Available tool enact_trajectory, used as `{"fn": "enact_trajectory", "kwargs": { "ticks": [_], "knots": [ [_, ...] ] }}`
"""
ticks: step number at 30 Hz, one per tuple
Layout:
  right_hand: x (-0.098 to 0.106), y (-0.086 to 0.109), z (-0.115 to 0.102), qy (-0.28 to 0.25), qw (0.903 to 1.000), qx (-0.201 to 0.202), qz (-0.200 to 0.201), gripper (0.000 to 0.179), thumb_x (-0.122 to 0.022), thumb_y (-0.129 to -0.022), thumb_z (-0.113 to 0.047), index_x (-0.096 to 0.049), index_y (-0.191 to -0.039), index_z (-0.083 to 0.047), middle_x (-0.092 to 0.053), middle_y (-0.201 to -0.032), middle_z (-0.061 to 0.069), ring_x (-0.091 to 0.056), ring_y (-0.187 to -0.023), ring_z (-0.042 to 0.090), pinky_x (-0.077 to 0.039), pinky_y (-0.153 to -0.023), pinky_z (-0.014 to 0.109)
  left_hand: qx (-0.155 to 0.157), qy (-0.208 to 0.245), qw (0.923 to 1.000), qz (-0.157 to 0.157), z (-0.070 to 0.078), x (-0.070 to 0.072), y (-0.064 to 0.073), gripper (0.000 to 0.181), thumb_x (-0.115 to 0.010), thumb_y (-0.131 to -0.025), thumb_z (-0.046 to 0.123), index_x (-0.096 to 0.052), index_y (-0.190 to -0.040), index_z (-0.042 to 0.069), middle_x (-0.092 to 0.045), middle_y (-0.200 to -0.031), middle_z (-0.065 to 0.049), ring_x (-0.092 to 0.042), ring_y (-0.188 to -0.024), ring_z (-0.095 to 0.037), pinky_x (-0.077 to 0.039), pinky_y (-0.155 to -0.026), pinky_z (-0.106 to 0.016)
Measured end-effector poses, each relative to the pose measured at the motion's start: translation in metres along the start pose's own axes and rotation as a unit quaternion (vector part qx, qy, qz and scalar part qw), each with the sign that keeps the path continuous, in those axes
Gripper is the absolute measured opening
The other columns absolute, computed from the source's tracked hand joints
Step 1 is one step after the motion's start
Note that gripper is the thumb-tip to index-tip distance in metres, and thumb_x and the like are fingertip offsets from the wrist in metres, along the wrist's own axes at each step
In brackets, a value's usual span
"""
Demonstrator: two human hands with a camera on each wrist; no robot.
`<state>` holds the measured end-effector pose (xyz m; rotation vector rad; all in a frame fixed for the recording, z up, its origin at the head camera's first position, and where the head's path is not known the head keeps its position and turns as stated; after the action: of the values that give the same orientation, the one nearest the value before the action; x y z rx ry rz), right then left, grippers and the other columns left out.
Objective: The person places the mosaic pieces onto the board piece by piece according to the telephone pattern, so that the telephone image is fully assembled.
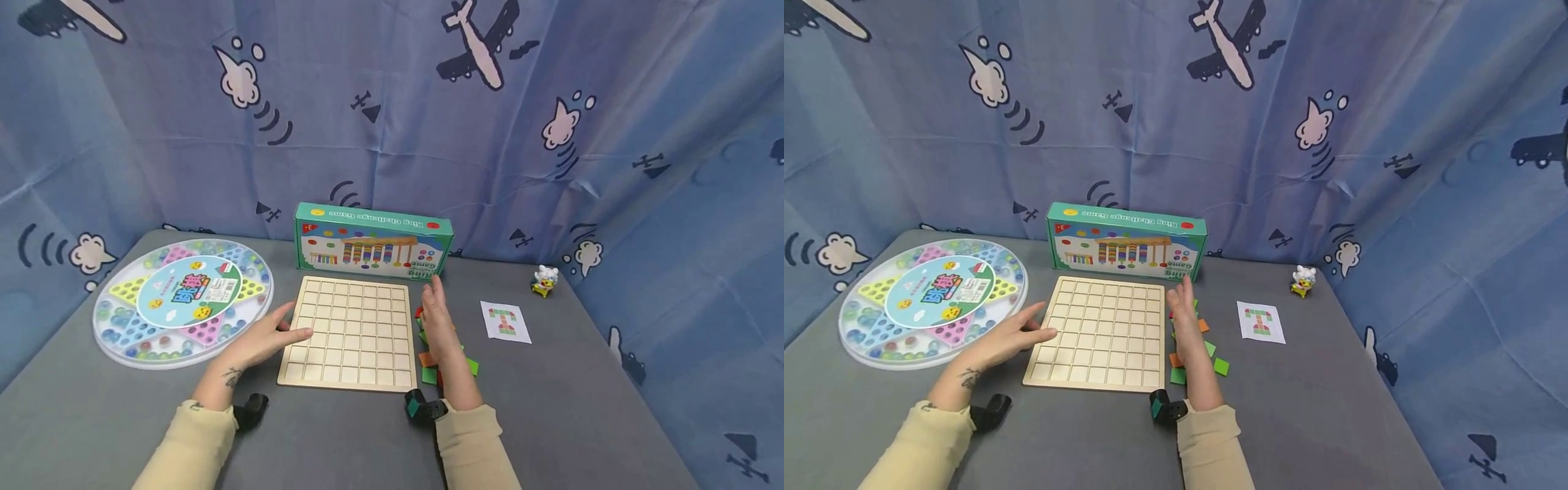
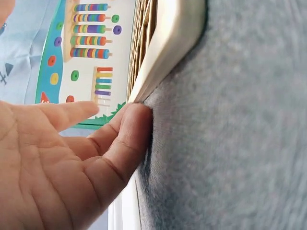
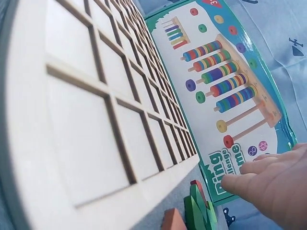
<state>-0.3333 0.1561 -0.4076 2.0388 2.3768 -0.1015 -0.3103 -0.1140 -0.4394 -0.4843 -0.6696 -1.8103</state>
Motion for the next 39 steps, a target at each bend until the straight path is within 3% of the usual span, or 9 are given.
{"fn": "enact_trajectory", "kwargs": {
  "ticks": [7,11,16,20,23,27,29,33,39],
  "knots": [
    [0.004,-0.001,-0.002,-0.014,0.9998,-0.005,0.01,0.072,-0.031,-0.098,-0.039,0.014,-0.148,-0.015,0.008,-0.154,0.019,0.008,-0.141,0.035,0.003,-0.11,0.056,0.026,-0.019,0.9994,-0.016,-0.005,-0.004,0.002,0.096,-0.064,-0.078,0.054,-0.02,-0.146,0.003,-0.059,-0.109,-0.018,-0.057,-0.092,-0.023,-0.045,-0.075,-0.038],
    [0.006,-0.001,-0.001,-0.019,0.9997,-0.006,0.015,0.072,-0.031,-0.097,-0.039,0.014,-0.148,-0.015,0.008,-0.154,0.018,0.007,-0.141,0.035,0.003,-0.11,0.055,0.021,-0.014,0.9993,-0.026,-0.005,-0.008,0.004,0.1,-0.068,-0.076,0.051,-0.019,-0.145,-0.001,-0.052,-0.125,-0.026,-0.054,-0.11,-0.033,-0.043,-0.089,-0.046],
    [0.01,0.0,-0.001,-0.022,0.9995,-0.009,0.02,0.073,-0.032,-0.096,-0.04,0.013,-0.148,-0.015,0.009,-0.154,0.018,0.007,-0.141,0.035,0.003,-0.111,0.054,0.014,-0.024,0.9992,-0.03,-0.003,-0.012,0.006,0.105,-0.072,-0.071,0.05,-0.02,-0.144,-0.004,-0.036,-0.14,-0.028,-0.036,-0.129,-0.041,-0.032,-0.101,-0.052],
    [0.015,0.002,-0.003,-0.024,0.9993,-0.015,0.025,0.074,-0.033,-0.096,-0.043,0.011,-0.148,-0.016,0.004,-0.154,0.018,0.0,-0.141,0.038,-0.002,-0.111,0.053,0.005,-0.036,0.9988,-0.032,-0.003,-0.013,0.008,0.109,-0.076,-0.067,0.049,-0.021,-0.143,-0.006,-0.036,-0.14,-0.028,-0.034,-0.13,-0.042,-0.032,-0.1,-0.053],
    [0.023,0.003,-0.005,-0.017,0.999,-0.018,0.036,0.072,-0.036,-0.097,-0.041,0.007,-0.149,-0.017,-0.006,-0.154,0.019,-0.016,-0.138,0.042,-0.015,-0.11,0.052,-0.008,-0.033,0.9988,-0.036,-0.002,-0.015,0.009,0.11,-0.079,-0.065,0.046,-0.022,-0.143,-0.006,-0.038,-0.139,-0.028,-0.036,-0.128,-0.041,-0.033,-0.1,-0.052],
    [0.041,0.005,-0.008,0.002,0.9975,-0.026,0.066,0.068,-0.045,-0.096,-0.03,-0.004,-0.15,-0.017,-0.027,-0.147,0.02,-0.048,-0.118,0.039,-0.042,-0.093,0.042,-0.028,-0.021,0.9984,-0.045,0.001,-0.016,0.009,0.113,-0.086,-0.057,0.035,-0.024,-0.142,-0.006,-0.045,-0.134,-0.027,-0.043,-0.123,-0.036,-0.033,-0.1,-0.051],
    [0.051,0.006,-0.008,0.011,0.9956,-0.036,0.085,0.068,-0.05,-0.095,-0.027,-0.01,-0.149,-0.017,-0.038,-0.139,0.017,-0.058,-0.098,0.03,-0.047,-0.078,0.033,-0.038,-0.025,0.9978,-0.048,0.004,-0.016,0.01,0.116,-0.088,-0.053,0.03,-0.024,-0.142,-0.008,-0.047,-0.132,-0.027,-0.046,-0.118,-0.033,-0.034,-0.1,-0.05],
    [0.074,0.01,-0.006,0.024,0.9895,-0.062,0.128,0.07,-0.06,-0.089,-0.022,-0.021,-0.147,-0.018,-0.055,-0.114,0.004,-0.053,-0.066,0.012,-0.04,-0.058,0.024,-0.046,-0.063,0.9954,-0.056,0.006,-0.016,0.013,0.121,-0.09,-0.049,0.024,-0.02,-0.141,-0.012,-0.05,-0.127,-0.029,-0.05,-0.108,-0.028,-0.037,-0.096,-0.047],
    [0.101,0.018,-0.002,0.036,0.9855,-0.088,0.141,0.066,-0.064,-0.085,-0.011,-0.031,-0.141,-0.015,-0.059,-0.079,-0.011,-0.04,-0.054,0.01,-0.03,-0.051,0.025,-0.032,-0.08,0.9938,-0.07,0.003,-0.018,0.014,0.122,-0.09,-0.048,0.019,-0.018,-0.142,-0.012,-0.061,-0.096,-0.015,-0.051,-0.079,-0.018,-0.043,-0.08,-0.037]
  ]
}}
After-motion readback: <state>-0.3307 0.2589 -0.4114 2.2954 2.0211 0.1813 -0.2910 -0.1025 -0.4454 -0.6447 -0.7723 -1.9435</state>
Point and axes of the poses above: each hand's wrist, its own y-axis away from the middle knuckle, its own x-axis out of the back of the hand, z = x × y, the point moved 10 cm from there along -y, towards the middle knuckle
